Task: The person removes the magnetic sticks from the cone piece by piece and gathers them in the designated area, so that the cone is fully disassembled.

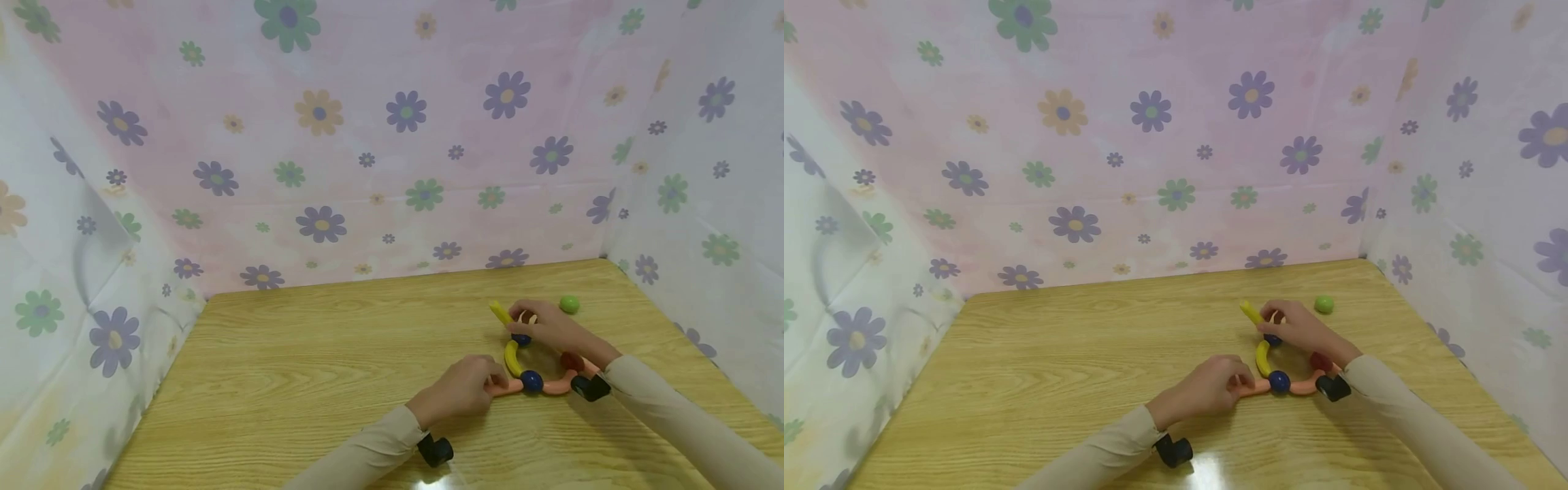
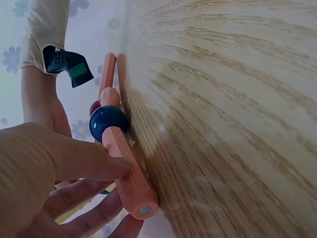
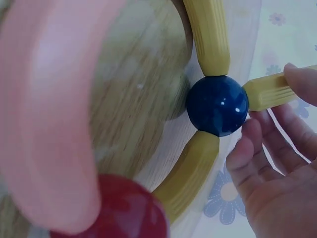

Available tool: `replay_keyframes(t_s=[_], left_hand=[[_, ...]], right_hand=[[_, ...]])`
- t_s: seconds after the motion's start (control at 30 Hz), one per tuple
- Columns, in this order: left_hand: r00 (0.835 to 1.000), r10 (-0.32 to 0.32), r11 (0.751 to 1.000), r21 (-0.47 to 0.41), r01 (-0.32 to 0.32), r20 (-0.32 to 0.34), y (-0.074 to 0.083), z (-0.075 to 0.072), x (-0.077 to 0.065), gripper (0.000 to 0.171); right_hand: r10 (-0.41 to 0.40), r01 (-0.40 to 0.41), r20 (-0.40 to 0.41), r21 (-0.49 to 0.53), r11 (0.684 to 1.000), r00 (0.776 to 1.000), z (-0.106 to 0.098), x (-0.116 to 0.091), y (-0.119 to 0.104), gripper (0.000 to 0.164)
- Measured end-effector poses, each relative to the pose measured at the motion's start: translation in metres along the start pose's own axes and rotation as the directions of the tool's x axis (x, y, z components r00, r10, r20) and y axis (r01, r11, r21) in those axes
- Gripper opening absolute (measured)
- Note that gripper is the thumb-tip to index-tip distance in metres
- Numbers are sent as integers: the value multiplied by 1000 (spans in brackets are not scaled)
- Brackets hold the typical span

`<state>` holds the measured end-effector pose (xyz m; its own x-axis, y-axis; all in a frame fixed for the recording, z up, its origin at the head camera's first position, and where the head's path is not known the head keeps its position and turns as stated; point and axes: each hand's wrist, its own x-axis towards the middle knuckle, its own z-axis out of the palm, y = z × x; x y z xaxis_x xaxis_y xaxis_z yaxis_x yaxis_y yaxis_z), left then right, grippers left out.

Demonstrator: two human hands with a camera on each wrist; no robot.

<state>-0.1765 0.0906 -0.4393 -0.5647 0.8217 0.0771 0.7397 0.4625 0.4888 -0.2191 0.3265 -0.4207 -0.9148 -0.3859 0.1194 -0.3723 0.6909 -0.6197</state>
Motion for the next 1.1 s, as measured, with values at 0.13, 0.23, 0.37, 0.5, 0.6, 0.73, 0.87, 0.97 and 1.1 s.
replay_keyframes(t_s=[0.13,0.23,0.37,0.5,0.6,0.73,0.87,0.97,1.1], left_hand=[[1000,-18,1000,-10,18,1,0,-1,1,40],[999,-34,999,-5,34,2,0,-2,1,39],[999,-42,999,22,42,-3,0,-3,0,39],[999,-50,999,20,50,2,-2,-3,0,41],[998,-64,998,6,64,11,-3,-3,0,40],[998,-68,998,6,68,15,-3,-5,-1,40],[998,-57,998,1,57,16,-4,-5,-1,39],[998,-55,998,-2,55,23,-4,-5,-1,38],[999,-34,999,1,34,38,-5,-5,-1,32]], right_hand=[[45,-45,3,14,999,999,-2,6,2,20],[103,-104,6,49,993,995,-3,8,7,25],[179,-181,28,143,973,983,-5,11,15,32],[208,-213,49,217,953,977,-8,14,20,38],[220,-229,63,251,941,974,-9,17,22,39],[240,-258,96,298,919,966,-10,23,24,40],[266,-293,127,316,902,955,-9,26,28,43],[280,-313,147,309,898,949,-7,29,31,44],[282,-317,160,282,906,946,-6,34,31,41]])
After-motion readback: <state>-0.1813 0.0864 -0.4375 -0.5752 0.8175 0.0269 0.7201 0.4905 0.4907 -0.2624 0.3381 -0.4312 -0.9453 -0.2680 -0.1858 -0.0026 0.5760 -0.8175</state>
